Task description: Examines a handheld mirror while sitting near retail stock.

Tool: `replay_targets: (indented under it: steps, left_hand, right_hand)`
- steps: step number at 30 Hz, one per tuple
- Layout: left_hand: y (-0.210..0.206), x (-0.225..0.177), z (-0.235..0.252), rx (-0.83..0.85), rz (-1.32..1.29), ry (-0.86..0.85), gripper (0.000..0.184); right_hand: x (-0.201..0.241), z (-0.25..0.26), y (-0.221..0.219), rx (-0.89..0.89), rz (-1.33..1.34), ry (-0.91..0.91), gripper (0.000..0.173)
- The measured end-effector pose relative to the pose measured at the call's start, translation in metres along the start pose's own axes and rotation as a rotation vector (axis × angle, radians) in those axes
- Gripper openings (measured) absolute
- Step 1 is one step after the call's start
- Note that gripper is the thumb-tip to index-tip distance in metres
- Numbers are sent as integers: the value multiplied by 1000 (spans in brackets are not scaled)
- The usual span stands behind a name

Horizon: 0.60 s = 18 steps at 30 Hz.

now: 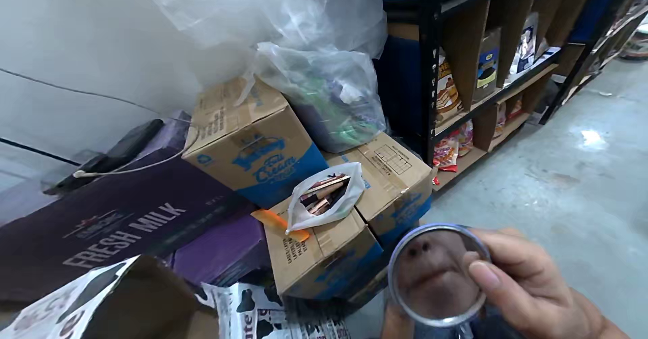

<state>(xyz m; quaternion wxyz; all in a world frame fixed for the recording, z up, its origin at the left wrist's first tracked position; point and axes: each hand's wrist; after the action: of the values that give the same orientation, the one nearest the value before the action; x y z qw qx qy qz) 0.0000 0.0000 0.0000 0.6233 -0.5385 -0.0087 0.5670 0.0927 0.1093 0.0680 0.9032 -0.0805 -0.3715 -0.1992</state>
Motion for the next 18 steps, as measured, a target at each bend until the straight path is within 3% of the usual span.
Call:
replay_targets:
  steps: [1, 3, 7, 10, 18]
  left_hand:
    - [38, 24, -3, 238, -69, 22, 27]
    - [53, 36, 1, 392, -143, 41, 35]
    - [32, 7, -2, 460, -229, 84, 35]
    - [12, -8, -2, 472, -137, 44, 29]
    - [-9, -15, -5, 454, 13, -50, 23]
  right_hand:
    - [1, 0, 2, -32, -74, 25, 30]
    - [1, 0, 6, -69, -189, 70, 31]
    - [4, -2, 12, -61, -262, 118, 31]
    - [8, -4, 14, -71, -297, 123, 31]
    - [14, -12, 23, -84, -383, 155, 32]
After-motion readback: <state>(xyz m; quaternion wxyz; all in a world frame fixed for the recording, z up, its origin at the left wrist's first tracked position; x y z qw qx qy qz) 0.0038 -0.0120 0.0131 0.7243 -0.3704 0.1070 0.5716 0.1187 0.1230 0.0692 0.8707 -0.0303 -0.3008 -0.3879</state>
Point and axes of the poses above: each hand's wrist, its own z-axis towards the middle knuckle, its own y-axis out of the back of the hand, x = y × z, and after that the axes turned 4 degrees about -y, right-handed
